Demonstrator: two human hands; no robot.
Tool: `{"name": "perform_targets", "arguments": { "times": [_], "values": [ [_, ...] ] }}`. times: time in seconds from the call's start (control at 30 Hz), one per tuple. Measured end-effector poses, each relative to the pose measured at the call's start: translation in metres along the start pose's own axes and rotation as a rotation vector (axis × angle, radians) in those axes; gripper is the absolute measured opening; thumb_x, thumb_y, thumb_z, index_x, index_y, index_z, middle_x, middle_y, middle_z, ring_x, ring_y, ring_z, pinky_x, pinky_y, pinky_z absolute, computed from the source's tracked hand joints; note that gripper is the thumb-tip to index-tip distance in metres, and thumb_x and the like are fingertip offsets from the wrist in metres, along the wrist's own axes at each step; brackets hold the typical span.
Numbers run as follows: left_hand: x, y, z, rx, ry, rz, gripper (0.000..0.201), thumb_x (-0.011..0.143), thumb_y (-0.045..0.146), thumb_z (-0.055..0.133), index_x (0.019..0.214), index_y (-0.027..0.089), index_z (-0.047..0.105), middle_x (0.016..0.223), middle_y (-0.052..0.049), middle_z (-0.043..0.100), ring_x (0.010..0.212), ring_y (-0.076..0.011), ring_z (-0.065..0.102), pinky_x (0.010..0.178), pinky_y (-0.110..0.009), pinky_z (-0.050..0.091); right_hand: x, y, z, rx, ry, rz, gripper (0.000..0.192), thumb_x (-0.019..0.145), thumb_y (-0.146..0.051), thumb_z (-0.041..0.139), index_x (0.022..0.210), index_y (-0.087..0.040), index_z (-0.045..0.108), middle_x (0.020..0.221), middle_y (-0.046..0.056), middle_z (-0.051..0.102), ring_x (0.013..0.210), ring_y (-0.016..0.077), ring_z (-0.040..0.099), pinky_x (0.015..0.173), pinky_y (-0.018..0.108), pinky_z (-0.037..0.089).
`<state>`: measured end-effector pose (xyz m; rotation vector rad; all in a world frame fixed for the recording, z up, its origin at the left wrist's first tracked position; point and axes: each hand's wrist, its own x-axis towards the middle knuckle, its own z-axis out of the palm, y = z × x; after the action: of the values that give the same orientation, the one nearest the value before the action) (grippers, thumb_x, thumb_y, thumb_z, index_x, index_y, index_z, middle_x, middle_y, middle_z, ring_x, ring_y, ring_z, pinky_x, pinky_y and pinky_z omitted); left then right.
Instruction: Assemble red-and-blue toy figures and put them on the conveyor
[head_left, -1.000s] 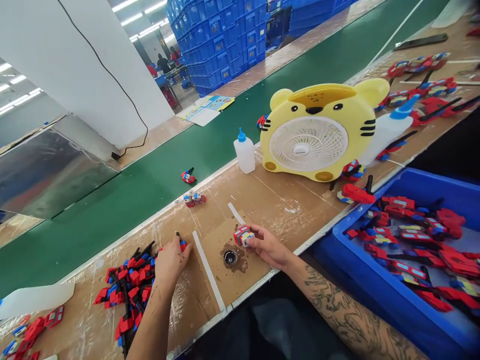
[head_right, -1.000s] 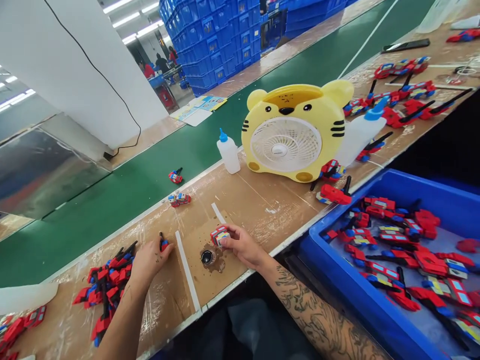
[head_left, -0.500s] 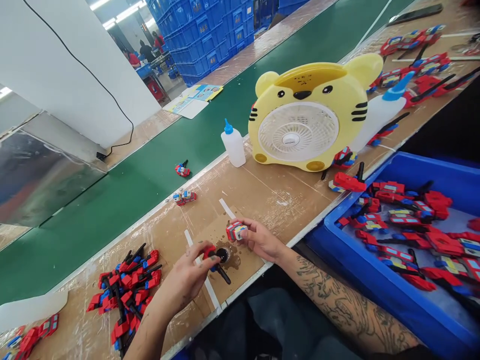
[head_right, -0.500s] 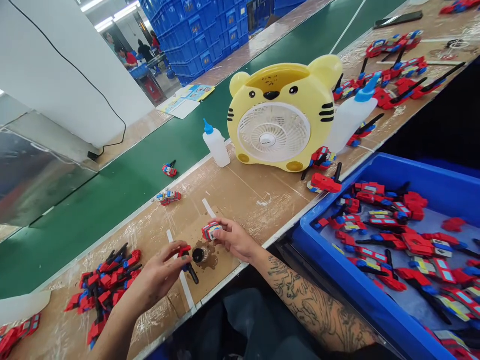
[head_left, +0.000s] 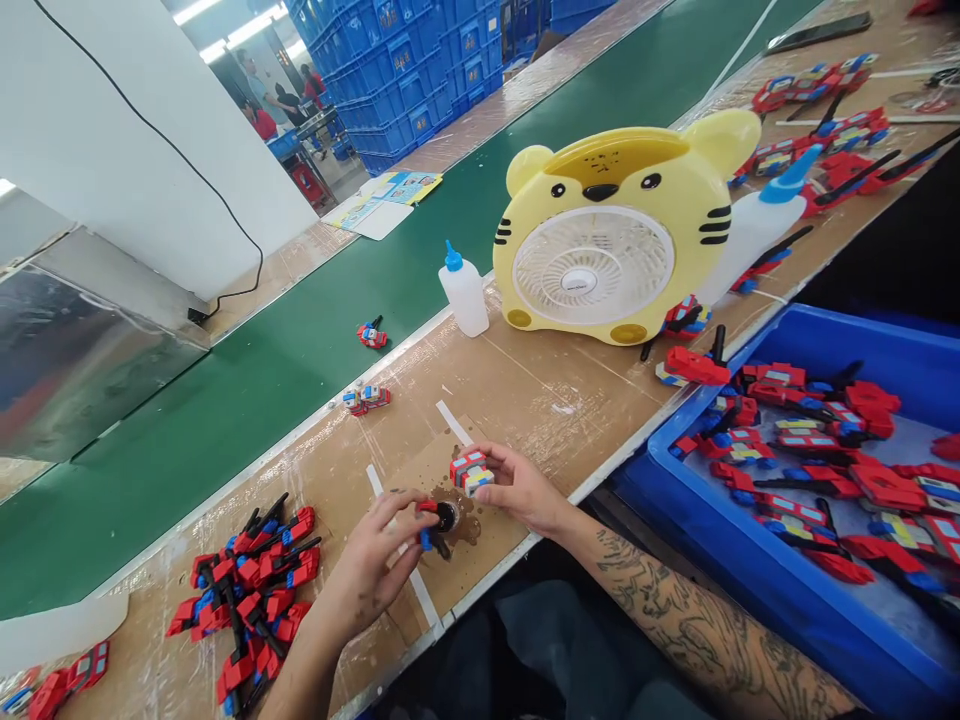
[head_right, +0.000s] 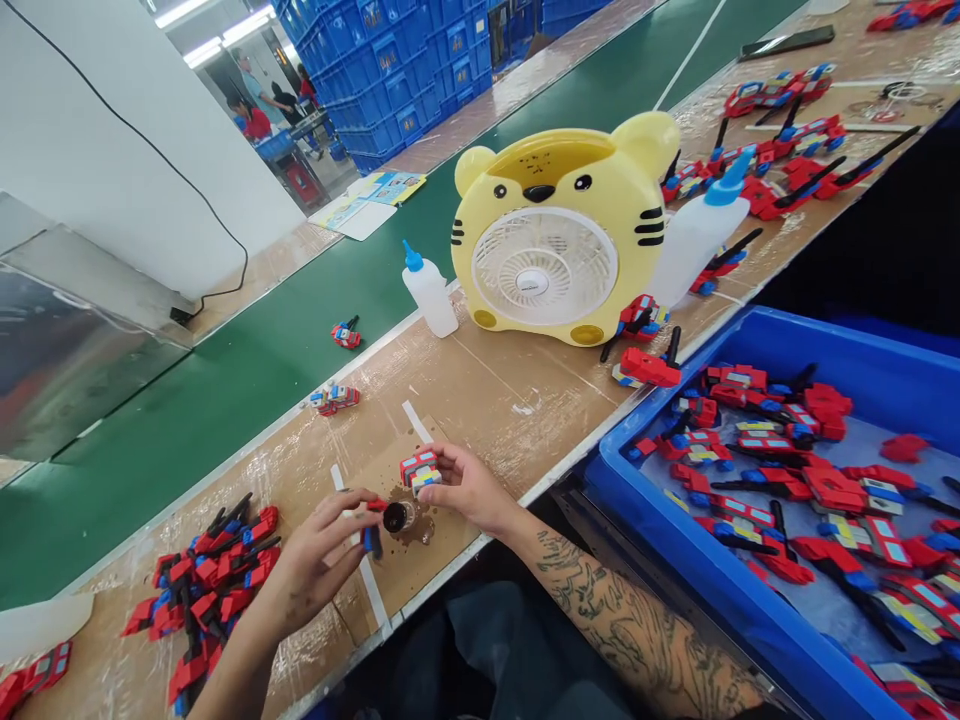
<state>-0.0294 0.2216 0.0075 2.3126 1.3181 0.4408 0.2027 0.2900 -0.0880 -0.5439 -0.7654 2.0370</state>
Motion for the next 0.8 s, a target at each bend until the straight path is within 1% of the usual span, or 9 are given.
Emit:
{"name": "perform_targets", "arguments": {
  "times": [0.1, 0.2, 0.33, 0.47, 0.53, 0.6, 0.67, 0.73, 0.8],
  "values": [
    [-0.009, -0.007, 0.007, -0.313, 0.181, -0.217, 0.033, 0.090, 0.022, 0.062, 0.123, 0.025, 0.062, 0.127, -0.011, 0.063, 0.120, -0.0257, 0.059, 0.104, -0.040, 0.050, -0.002, 0.002, 0.005, -0.099, -0.028, -0.034, 0.061, 0.058, -0.022, 0.092, 0.111, -0.022, 0.061, 0.107, 0.005, 0.069, 0.098, 0.0189, 0.065, 0.091, 0.034, 0.049],
    [-0.014, -0.011, 0.018, -0.572, 0.323, -0.352, 0.038, 0.087, 0.027, 0.068, 0.125, 0.022, 0.061, 0.126, -0.012, 0.065, 0.118, -0.0266, 0.061, 0.103, -0.040, 0.051, -0.001, 0.002, 0.014, -0.224, -0.036, -0.057, 0.061, 0.061, -0.024, 0.090, 0.114, -0.023, 0.060, 0.109, 0.005, 0.068, 0.102, 0.0202, 0.065, 0.095, 0.036, 0.047],
    [-0.011, -0.011, 0.028, -0.713, 0.398, -0.399, 0.042, 0.085, 0.028, 0.072, 0.125, 0.020, 0.063, 0.128, -0.012, 0.065, 0.118, -0.0275, 0.062, 0.104, -0.039, 0.051, -0.002, -0.001, 0.026, -0.434, -0.059, -0.085, 0.062, 0.065, -0.029, 0.088, 0.119, -0.023, 0.059, 0.113, 0.006, 0.067, 0.107, 0.0223, 0.063, 0.099, 0.037, 0.046],
    [-0.005, -0.010, 0.029, -0.769, 0.407, -0.411, 0.043, 0.084, 0.028, 0.073, 0.126, 0.021, 0.064, 0.127, -0.011, 0.065, 0.119, -0.0263, 0.061, 0.105, -0.037, 0.049, -0.005, -0.011, 0.037, -0.782, -0.035, -0.138, 0.060, 0.067, -0.027, 0.086, 0.121, -0.022, 0.061, 0.115, 0.006, 0.066, 0.108, 0.0241, 0.062, 0.096, 0.037, 0.047],
    [-0.002, -0.009, 0.031, -0.818, 0.460, -0.446, 0.044, 0.083, 0.029, 0.074, 0.125, 0.021, 0.065, 0.125, -0.011, 0.067, 0.116, -0.0262, 0.063, 0.104, -0.037, 0.050, -0.005, -0.017, 0.043, -0.913, -0.033, -0.197, 0.058, 0.068, -0.027, 0.085, 0.120, -0.021, 0.061, 0.114, 0.006, 0.066, 0.105, 0.0240, 0.063, 0.094, 0.037, 0.048],
    [0.002, -0.006, 0.037, -0.875, 0.564, -0.484, 0.042, 0.082, 0.031, 0.075, 0.122, 0.020, 0.066, 0.123, -0.012, 0.068, 0.114, -0.0263, 0.065, 0.102, -0.037, 0.051, -0.002, -0.022, 0.049, -1.002, -0.049, -0.284, 0.054, 0.073, -0.028, 0.082, 0.121, -0.022, 0.059, 0.115, 0.007, 0.065, 0.105, 0.0233, 0.062, 0.094, 0.037, 0.049],
    [0.010, -0.001, 0.044, -0.948, 0.684, -0.490, 0.045, 0.080, 0.032, 0.077, 0.122, 0.020, 0.066, 0.122, -0.012, 0.068, 0.115, -0.0264, 0.064, 0.100, -0.035, 0.052, 0.005, -0.023, 0.058, -1.094, -0.087, -0.418, 0.048, 0.080, -0.029, 0.076, 0.124, -0.022, 0.058, 0.117, 0.008, 0.064, 0.107, 0.0235, 0.060, 0.094, 0.037, 0.050],
    [0.020, 0.004, 0.049, -1.015, 0.813, -0.452, 0.055, 0.075, 0.030, 0.082, 0.126, 0.022, 0.062, 0.123, -0.011, 0.067, 0.116, -0.0246, 0.063, 0.100, -0.032, 0.051, 0.015, -0.022, 0.070, -1.207, -0.126, -0.609, 0.040, 0.087, -0.028, 0.068, 0.124, -0.020, 0.057, 0.115, 0.011, 0.063, 0.106, 0.0249, 0.059, 0.092, 0.040, 0.050],
    [0.031, 0.008, 0.048, -1.040, 0.965, -0.412, 0.068, 0.070, 0.026, 0.085, 0.131, 0.024, 0.056, 0.122, -0.010, 0.065, 0.115, -0.0211, 0.063, 0.099, -0.028, 0.049, 0.028, -0.017, 0.085, -1.299, -0.140, -0.799, 0.033, 0.090, -0.023, 0.060, 0.122, -0.016, 0.058, 0.111, 0.013, 0.064, 0.102, 0.0260, 0.057, 0.089, 0.041, 0.050]
  ]
}}
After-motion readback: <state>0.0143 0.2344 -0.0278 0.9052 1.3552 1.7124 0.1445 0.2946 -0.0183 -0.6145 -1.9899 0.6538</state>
